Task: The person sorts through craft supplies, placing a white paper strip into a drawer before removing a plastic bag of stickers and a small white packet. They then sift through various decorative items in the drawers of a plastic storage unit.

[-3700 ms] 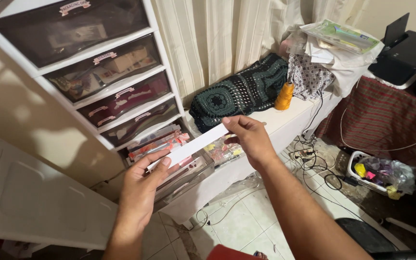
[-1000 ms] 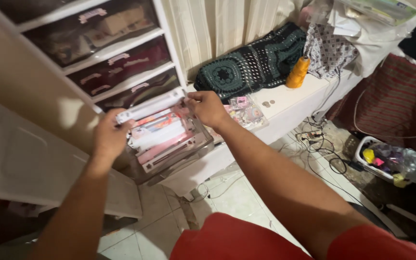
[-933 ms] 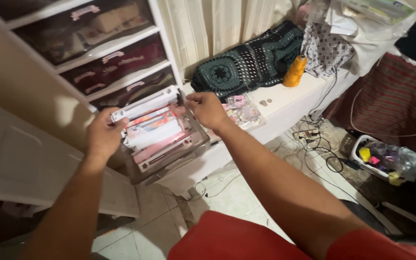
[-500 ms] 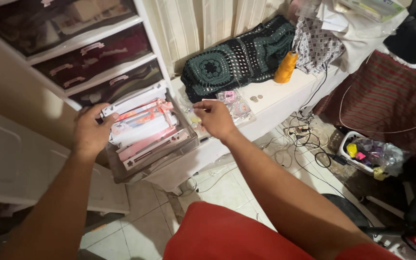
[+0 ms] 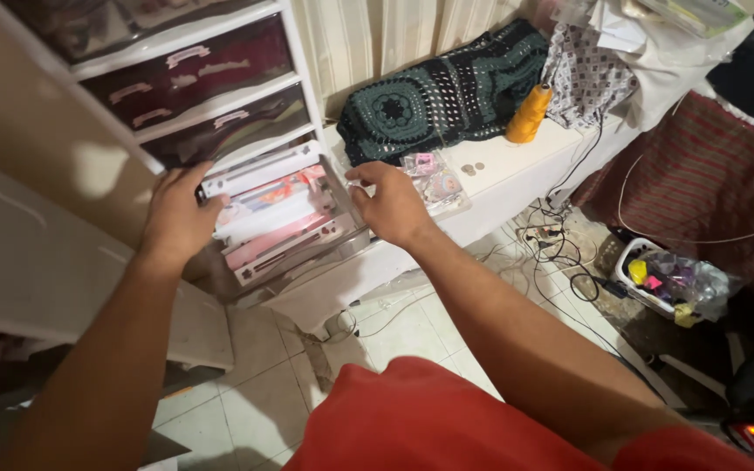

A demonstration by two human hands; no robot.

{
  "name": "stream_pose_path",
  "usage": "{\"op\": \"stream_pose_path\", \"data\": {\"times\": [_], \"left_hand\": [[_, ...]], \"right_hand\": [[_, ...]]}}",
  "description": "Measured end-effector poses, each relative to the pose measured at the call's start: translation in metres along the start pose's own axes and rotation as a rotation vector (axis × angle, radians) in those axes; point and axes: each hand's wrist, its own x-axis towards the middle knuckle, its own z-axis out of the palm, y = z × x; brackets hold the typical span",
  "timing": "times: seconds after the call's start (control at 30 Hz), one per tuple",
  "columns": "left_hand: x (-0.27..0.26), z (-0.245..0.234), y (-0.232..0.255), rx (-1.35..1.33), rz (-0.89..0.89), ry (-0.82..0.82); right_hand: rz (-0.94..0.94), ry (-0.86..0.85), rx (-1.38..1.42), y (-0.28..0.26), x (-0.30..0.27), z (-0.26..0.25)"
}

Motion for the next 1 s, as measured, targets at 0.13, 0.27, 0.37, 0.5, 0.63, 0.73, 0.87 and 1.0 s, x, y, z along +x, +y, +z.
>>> {"op": "stream_pose_path", "data": {"times": [0.13, 0.27, 0.37, 0.5, 0.63, 0.73, 0.87, 1.0], "left_hand": [[0.0, -0.001, 0.008, -0.036, -0.005, -0.087], [0.0, -0.001, 0.021, 0.05, -0.047, -0.226], [-0.003, 0.0, 0.029, 0.062, 0.058, -0.176], [-0.011, -0.002, 0.034, 0.004, 0.037, -0.171], [-0.023, 0.001, 0.039, 0.089, 0.021, -0.206], [-0.028, 0.0, 0.05, 0.072, 0.106, -0.117], [-0.035, 0.0, 0.063, -0.019, 0.229, -0.266], [-0.035, 0.0, 0.062, 0.118, 0.167, -0.22]], "right_hand": [[-0.336, -0.036, -0.14, -0.013, -0.007, -0.002], [-0.402, -0.222, -0.215, -0.019, -0.011, 0.006], [-0.301, -0.349, -0.304, -0.021, -0.018, 0.015], [-0.283, -0.315, -0.335, -0.016, -0.023, 0.026], [-0.262, -0.317, -0.362, -0.015, -0.028, 0.028], [-0.201, -0.357, -0.445, -0.023, -0.025, 0.033], [-0.113, -0.458, -0.477, -0.028, -0.023, 0.038], [-0.069, -0.446, -0.459, -0.025, -0.018, 0.049]]}}
